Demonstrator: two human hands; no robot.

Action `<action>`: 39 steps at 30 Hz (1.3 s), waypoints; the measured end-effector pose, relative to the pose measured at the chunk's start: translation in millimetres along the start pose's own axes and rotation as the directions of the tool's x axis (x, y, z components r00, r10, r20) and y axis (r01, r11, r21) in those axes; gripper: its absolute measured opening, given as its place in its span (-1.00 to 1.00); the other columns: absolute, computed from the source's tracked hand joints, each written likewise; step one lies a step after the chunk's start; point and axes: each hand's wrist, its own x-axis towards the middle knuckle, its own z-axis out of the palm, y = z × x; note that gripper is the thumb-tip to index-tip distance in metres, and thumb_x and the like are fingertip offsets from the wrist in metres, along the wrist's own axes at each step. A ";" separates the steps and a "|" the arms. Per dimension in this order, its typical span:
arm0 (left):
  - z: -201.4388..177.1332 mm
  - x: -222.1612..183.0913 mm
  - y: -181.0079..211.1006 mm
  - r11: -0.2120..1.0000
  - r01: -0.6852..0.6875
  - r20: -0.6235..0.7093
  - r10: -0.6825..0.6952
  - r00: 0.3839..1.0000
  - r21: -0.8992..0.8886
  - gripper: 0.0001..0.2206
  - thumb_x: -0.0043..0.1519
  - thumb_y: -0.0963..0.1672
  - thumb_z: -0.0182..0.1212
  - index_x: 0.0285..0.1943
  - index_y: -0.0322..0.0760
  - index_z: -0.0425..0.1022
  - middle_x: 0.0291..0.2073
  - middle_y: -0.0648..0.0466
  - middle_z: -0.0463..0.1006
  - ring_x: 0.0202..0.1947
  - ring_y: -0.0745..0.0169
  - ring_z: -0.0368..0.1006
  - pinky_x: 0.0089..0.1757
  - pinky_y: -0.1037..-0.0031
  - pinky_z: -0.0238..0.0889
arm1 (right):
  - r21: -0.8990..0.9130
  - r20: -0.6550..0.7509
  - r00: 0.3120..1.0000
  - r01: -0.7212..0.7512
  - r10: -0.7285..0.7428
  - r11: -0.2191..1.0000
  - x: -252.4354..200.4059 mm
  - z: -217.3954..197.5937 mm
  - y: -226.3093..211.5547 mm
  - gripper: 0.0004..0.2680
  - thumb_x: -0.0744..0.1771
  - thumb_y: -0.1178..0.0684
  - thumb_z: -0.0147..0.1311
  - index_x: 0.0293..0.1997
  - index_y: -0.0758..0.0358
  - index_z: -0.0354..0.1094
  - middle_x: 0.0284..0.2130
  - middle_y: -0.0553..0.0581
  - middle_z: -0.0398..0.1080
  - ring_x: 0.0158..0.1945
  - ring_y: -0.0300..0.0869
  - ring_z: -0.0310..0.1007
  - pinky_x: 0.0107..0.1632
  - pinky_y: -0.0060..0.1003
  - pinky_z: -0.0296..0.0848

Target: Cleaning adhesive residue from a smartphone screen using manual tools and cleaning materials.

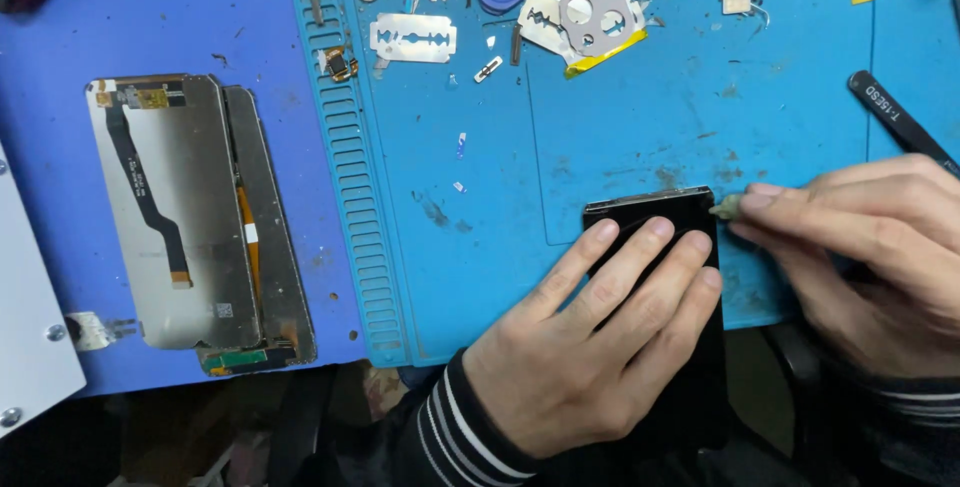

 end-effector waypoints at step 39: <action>5.3 -5.0 -0.5 0.994 0.052 -0.099 -0.062 0.993 -0.100 -0.74 0.53 -0.18 -0.02 0.17 -0.39 0.62 0.22 -0.13 0.56 0.28 -0.02 0.49 0.30 0.17 0.39 | -0.089 0.333 0.942 -0.010 0.039 0.996 38.2 -21.2 11.8 -0.82 0.40 0.30 0.15 0.07 0.17 0.57 -0.35 0.02 0.33 -0.24 -0.17 0.34 -0.04 -0.25 0.31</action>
